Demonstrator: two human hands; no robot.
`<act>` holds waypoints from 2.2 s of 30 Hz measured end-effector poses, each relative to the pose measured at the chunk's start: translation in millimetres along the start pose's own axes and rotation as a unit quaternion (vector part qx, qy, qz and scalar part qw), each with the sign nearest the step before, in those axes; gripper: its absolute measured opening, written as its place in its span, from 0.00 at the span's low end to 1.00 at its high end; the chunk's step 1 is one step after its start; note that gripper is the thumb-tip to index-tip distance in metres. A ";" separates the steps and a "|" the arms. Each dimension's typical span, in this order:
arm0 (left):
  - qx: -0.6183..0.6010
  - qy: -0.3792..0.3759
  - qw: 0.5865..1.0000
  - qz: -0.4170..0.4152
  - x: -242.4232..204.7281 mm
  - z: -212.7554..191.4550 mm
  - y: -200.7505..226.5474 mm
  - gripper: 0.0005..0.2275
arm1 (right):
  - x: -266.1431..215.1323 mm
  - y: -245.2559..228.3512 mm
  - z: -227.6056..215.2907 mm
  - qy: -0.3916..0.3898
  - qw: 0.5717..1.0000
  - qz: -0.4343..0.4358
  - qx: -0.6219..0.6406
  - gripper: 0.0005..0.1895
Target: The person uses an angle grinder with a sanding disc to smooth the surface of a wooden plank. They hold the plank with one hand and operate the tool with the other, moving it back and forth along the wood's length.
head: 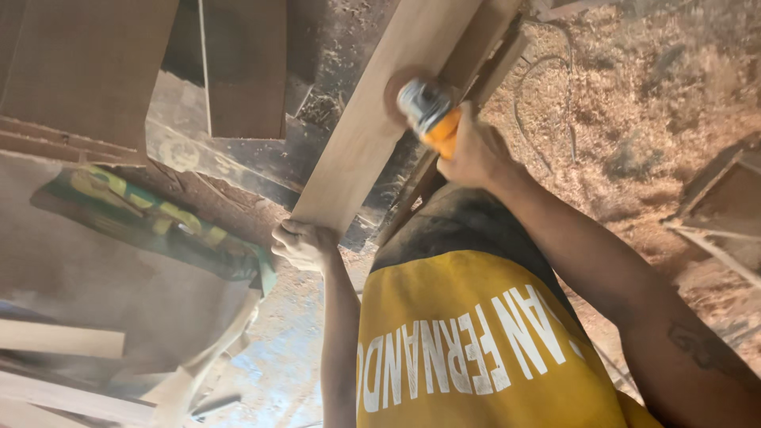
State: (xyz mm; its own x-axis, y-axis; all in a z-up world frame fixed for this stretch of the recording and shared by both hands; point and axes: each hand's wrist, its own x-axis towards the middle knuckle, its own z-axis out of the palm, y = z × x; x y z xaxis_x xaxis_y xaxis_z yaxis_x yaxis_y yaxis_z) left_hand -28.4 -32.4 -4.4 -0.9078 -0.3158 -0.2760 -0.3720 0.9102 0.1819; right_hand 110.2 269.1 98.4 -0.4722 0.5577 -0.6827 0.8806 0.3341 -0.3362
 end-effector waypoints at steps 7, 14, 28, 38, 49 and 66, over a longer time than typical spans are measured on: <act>0.011 0.009 1.000 0.008 3.3 1.8 -5.1 0.20 | 19.1 43.5 -11.0 0.068 0.997 0.016 0.017 0.55; 0.014 0.014 1.000 -0.008 1.5 -1.5 -0.8 0.19 | 86.7 66.9 -67.9 0.160 0.982 0.071 0.073 0.57; -0.007 -0.005 1.000 0.006 5.2 3.0 -8.0 0.22 | -12.8 -2.4 -3.5 -0.067 0.997 -0.028 -0.029 0.41; 0.007 0.037 0.999 0.037 7.6 11.0 -18.0 0.20 | 89.4 66.9 -64.0 0.116 0.993 -0.029 -0.013 0.55; 0.007 0.028 0.999 0.034 4.4 4.9 -6.7 0.20 | 115.6 18.2 -76.4 0.104 0.994 0.037 0.018 0.58; -0.009 -0.010 1.000 -0.010 6.6 0.7 -5.0 0.18 | 166.2 45.5 -73.9 0.166 0.984 -0.063 -0.001 0.60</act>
State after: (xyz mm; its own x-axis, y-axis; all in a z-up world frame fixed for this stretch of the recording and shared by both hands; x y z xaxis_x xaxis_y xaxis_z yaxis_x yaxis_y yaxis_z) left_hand -32.4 -38.9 -7.8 -0.8965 -0.3280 -0.2978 -0.3931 0.8990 0.1932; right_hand 68.8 433.1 17.5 -0.5654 0.7289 -0.3861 0.8140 0.4174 -0.4039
